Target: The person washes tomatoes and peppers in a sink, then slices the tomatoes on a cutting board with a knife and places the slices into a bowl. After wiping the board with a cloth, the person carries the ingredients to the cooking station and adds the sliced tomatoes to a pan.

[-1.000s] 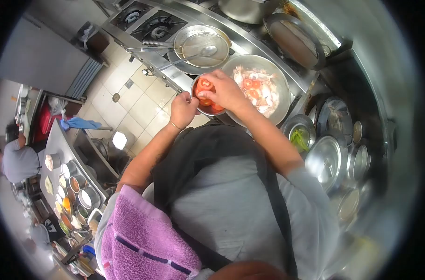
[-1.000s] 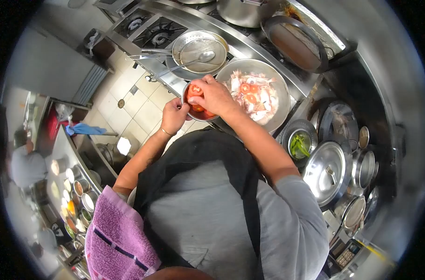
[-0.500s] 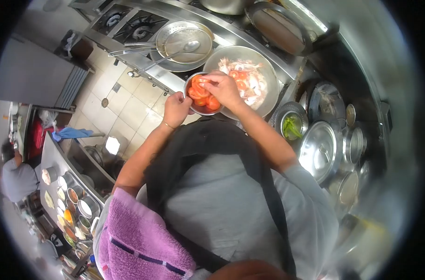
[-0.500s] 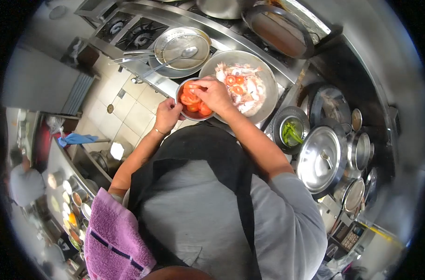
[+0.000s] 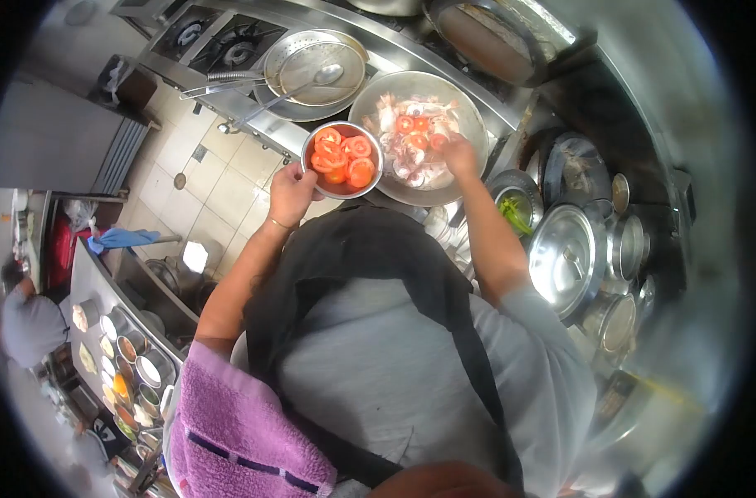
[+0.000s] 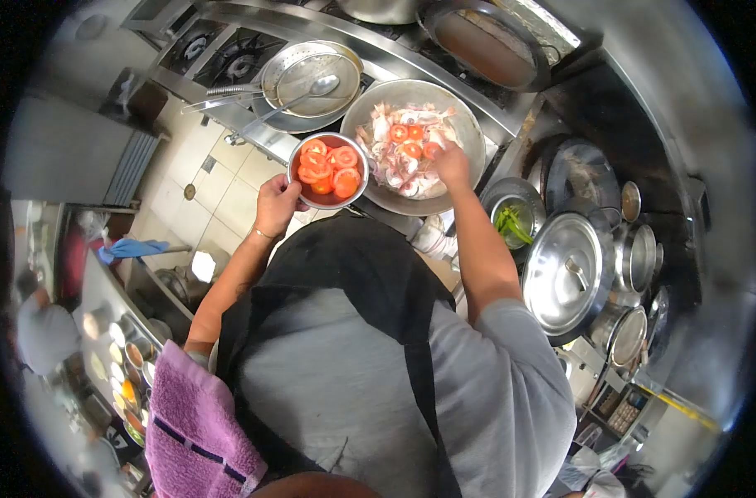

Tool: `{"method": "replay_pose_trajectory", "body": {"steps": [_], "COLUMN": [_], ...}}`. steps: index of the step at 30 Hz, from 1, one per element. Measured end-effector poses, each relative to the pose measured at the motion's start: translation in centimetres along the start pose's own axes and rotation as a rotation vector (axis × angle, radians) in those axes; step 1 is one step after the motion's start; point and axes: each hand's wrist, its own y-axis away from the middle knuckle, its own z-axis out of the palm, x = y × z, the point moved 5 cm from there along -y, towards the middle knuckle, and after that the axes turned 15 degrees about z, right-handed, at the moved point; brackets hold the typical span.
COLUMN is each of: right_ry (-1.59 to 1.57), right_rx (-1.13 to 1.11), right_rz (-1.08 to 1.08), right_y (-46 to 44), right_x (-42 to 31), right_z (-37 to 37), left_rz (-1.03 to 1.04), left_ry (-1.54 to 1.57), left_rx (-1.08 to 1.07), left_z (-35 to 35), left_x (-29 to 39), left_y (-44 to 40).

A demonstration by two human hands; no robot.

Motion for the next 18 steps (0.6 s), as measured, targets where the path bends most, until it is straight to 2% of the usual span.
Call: {"method": "replay_pose_trajectory", "body": {"steps": [1, 3, 4, 6, 8, 11, 17, 18], "right_ry": [-0.004, -0.206, -0.386, -0.2, 0.043, 0.206, 0.111, -0.143], "right_rx": [-0.009, 0.083, -0.163, -0.279, -0.241, -0.251, -0.156, -0.265], "right_rz": [-0.007, -0.2, -0.184, -0.515, -0.876, -0.82, -0.906, -0.589], "right_y": [1.0, 4.5, 8.6, 11.7, 15.4, 16.3, 15.5, 14.0], "right_x": [-1.5, -6.9, -11.4, -15.3, -18.7, -18.9, -18.0, -16.6], "right_z": [0.0, -1.7, -3.5, -2.5, -2.5, -0.4, -1.1, -1.8], "left_rz": [0.001, -0.023, -0.022, -0.025, -0.012, -0.006, -0.018, -0.02], "left_ry": [0.02, 0.022, 0.007, -0.009, -0.019, -0.056, -0.022, -0.005], "left_rx": [0.01, 0.001, -0.004, -0.021, -0.022, -0.057, -0.041, -0.027], "left_z": [-0.1, -0.1, -0.2, 0.1, 0.7, 1.3, 1.1, 1.0], "left_x": [0.2, 0.0, 0.1, 0.5, 1.4, 2.5, 1.8, 2.3], "left_y": [-0.1, -0.1, -0.2, -0.1, -0.2, -0.1, 0.1, 0.3]}}
